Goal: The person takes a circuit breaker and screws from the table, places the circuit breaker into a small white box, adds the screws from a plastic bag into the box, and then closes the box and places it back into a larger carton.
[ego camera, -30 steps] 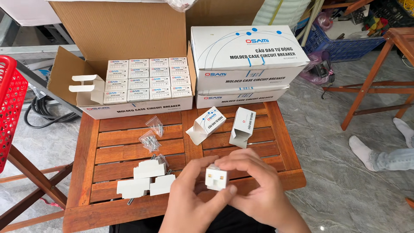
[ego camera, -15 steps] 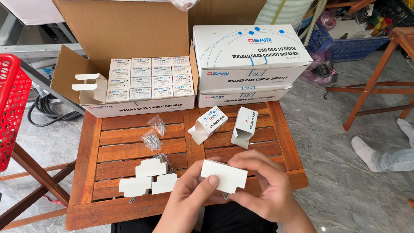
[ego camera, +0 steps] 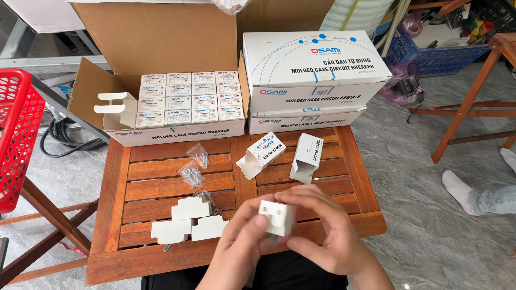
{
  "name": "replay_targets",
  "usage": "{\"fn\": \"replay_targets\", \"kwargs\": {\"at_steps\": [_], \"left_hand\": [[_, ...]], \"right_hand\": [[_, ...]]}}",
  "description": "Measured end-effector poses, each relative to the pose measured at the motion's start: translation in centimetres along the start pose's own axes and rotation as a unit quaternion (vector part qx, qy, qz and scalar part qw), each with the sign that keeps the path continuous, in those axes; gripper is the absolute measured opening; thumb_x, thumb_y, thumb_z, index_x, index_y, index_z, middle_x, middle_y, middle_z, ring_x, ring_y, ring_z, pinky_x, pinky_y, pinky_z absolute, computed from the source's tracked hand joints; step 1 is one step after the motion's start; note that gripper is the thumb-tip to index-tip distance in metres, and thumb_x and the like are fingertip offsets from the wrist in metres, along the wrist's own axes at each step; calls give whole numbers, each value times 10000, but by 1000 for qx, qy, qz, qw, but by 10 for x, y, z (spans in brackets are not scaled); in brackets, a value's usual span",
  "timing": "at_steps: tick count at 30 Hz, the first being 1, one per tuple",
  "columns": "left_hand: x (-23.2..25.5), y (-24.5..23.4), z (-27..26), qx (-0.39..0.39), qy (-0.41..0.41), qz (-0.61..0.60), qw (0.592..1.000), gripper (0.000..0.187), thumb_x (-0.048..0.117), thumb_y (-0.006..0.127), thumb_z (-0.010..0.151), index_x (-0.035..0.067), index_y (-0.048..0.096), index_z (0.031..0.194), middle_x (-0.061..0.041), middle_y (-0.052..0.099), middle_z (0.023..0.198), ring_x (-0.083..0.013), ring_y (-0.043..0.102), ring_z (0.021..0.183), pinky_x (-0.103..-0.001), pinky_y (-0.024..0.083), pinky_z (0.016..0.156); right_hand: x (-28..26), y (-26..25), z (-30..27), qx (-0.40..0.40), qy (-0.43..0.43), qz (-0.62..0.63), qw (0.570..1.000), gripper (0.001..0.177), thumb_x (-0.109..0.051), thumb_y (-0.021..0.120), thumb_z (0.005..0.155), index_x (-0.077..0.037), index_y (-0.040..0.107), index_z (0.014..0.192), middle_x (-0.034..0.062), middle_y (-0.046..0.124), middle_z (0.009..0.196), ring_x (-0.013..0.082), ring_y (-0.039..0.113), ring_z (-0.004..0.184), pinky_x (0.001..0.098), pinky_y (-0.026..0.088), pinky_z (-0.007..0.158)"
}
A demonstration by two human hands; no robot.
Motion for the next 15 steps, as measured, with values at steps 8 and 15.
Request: {"fn": "replay_targets", "kwargs": {"at_steps": [8, 15], "left_hand": [[3, -1, 5, 14, -54, 58, 997, 576, 351, 409, 919, 26, 634, 1338, -196, 748, 1177, -338, 741, 970, -510, 650, 896], [4, 1, 0, -25, -41, 117, 992, 402, 294, 529, 986, -23, 712, 1153, -129, 689, 946, -221, 628, 802, -325, 506, 766]], "right_hand": [[17, -10, -8, 74, -10, 16, 997, 456, -92, 739, 749, -44, 644, 1192, 155, 762, 1109, 261, 721, 1056, 375, 573, 963], [27, -9, -12, 52, 25, 0, 998, 571, -133, 841, 674, -56, 659, 1210, 82, 740, 1156, 201, 709, 1089, 313, 591, 968]]}}
Point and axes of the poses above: each hand's wrist, its own z-axis towards the middle knuckle, its own y-axis out of the palm, x = y × z, the point moved 8 cm from there along z, towards the middle knuckle
